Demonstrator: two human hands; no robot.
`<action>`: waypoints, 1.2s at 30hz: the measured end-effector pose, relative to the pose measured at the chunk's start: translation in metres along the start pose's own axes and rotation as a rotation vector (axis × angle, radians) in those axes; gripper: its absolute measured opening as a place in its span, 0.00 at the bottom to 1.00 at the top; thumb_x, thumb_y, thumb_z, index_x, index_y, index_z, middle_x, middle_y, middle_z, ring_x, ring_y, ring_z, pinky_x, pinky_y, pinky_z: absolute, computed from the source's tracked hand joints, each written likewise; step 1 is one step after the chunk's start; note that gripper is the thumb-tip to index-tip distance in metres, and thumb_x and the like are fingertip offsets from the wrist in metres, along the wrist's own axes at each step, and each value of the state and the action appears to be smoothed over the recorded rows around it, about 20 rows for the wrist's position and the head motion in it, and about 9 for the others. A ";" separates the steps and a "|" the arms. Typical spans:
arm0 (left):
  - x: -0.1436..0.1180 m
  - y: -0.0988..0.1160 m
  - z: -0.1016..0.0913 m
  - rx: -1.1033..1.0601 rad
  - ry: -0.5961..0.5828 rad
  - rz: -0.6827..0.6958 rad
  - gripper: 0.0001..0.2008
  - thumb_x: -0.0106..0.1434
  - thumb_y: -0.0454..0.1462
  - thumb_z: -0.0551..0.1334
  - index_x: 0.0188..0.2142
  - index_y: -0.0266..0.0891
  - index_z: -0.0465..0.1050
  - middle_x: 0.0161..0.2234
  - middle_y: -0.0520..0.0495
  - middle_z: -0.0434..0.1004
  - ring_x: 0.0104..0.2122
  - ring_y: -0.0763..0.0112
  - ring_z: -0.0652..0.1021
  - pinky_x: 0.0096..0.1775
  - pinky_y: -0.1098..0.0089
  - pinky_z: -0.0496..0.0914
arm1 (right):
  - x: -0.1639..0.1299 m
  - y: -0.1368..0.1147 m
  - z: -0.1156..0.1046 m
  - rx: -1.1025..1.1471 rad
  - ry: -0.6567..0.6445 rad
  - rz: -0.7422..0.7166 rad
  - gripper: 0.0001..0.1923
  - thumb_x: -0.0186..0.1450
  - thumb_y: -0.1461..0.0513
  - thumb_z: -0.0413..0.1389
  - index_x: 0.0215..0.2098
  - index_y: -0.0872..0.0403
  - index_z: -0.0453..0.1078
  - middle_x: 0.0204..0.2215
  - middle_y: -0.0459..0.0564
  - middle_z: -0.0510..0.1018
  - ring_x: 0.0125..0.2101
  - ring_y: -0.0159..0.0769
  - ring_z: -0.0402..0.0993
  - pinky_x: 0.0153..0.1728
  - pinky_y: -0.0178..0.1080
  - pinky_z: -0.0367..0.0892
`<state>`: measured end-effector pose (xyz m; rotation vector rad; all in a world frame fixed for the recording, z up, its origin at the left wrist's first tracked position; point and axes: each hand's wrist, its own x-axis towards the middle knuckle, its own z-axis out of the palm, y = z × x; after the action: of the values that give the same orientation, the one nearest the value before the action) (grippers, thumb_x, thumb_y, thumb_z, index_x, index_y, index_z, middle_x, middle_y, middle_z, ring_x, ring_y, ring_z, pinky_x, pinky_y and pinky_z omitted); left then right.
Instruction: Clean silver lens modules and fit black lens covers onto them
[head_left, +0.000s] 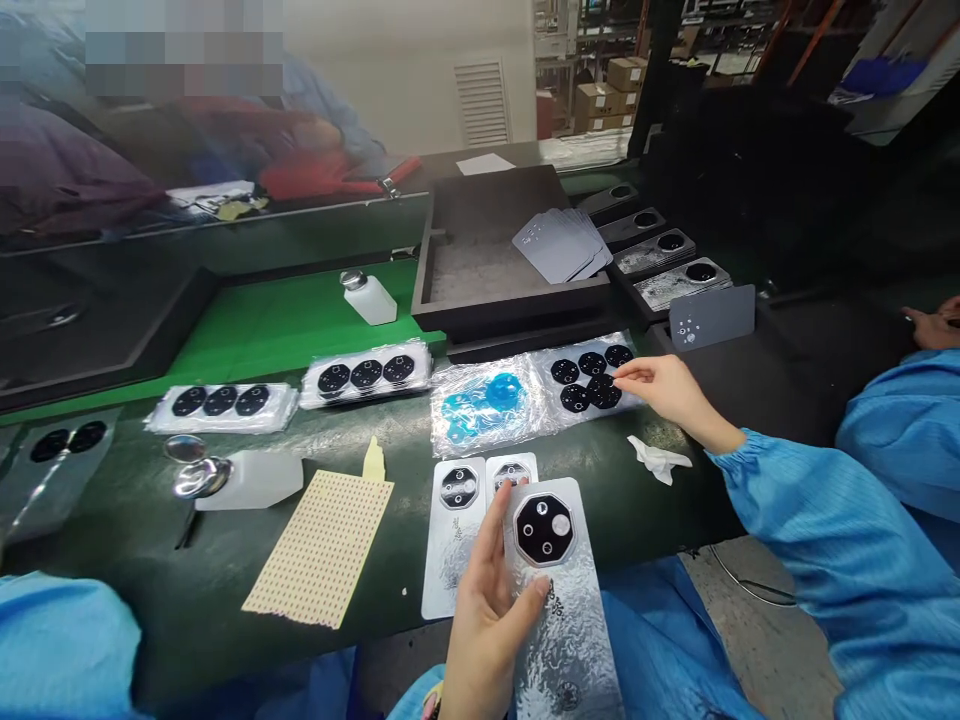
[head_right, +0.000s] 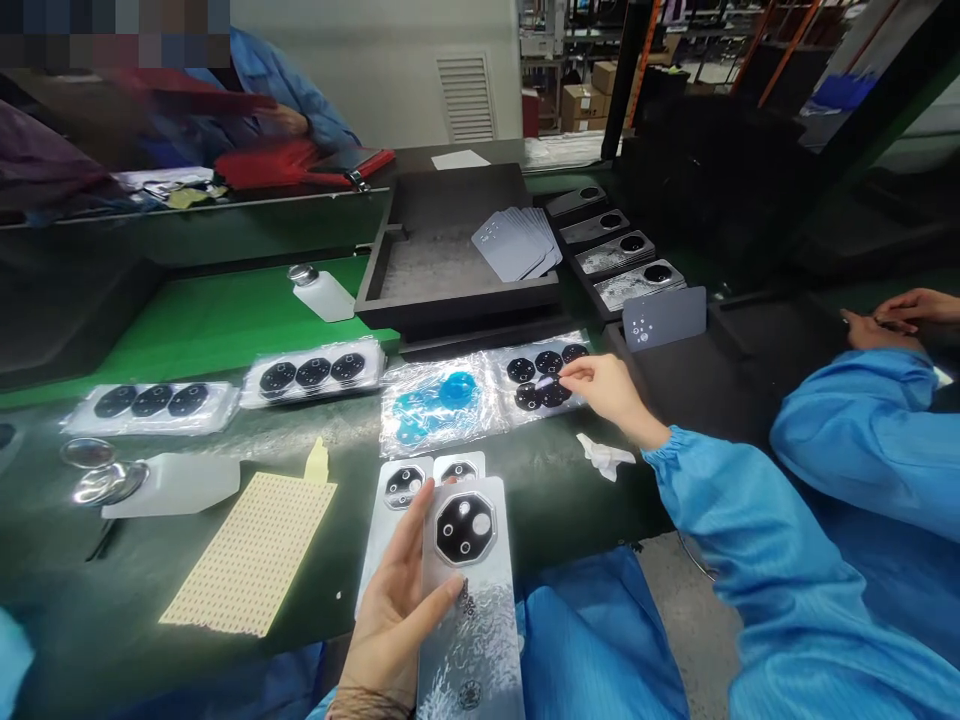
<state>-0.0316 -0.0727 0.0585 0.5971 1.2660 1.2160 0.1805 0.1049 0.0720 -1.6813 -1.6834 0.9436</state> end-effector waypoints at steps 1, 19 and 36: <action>0.001 -0.001 -0.001 -0.003 0.001 -0.003 0.38 0.48 0.42 0.73 0.59 0.49 0.65 0.63 0.47 0.63 0.63 0.49 0.61 0.57 0.62 0.66 | 0.007 0.005 0.004 -0.054 -0.028 0.011 0.03 0.54 0.64 0.60 0.25 0.54 0.77 0.25 0.50 0.81 0.29 0.41 0.78 0.34 0.43 0.75; 0.007 -0.016 -0.002 -0.123 -0.093 -0.078 0.46 0.47 0.41 0.74 0.63 0.57 0.56 0.62 0.50 0.64 0.61 0.53 0.66 0.59 0.58 0.63 | 0.021 0.024 -0.015 -0.610 0.076 0.062 0.07 0.59 0.67 0.59 0.27 0.52 0.77 0.29 0.55 0.80 0.34 0.51 0.78 0.33 0.46 0.70; -0.009 -0.002 0.018 -0.035 -0.033 -0.042 0.43 0.48 0.45 0.74 0.62 0.54 0.59 0.63 0.49 0.63 0.64 0.49 0.59 0.60 0.58 0.59 | -0.075 0.063 0.026 -0.616 0.142 -0.367 0.09 0.64 0.67 0.51 0.32 0.53 0.73 0.29 0.50 0.80 0.31 0.39 0.77 0.30 0.37 0.71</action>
<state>-0.0132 -0.0769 0.0652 0.5607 1.2216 1.1860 0.1998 0.0250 0.0127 -1.6491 -2.2199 0.1267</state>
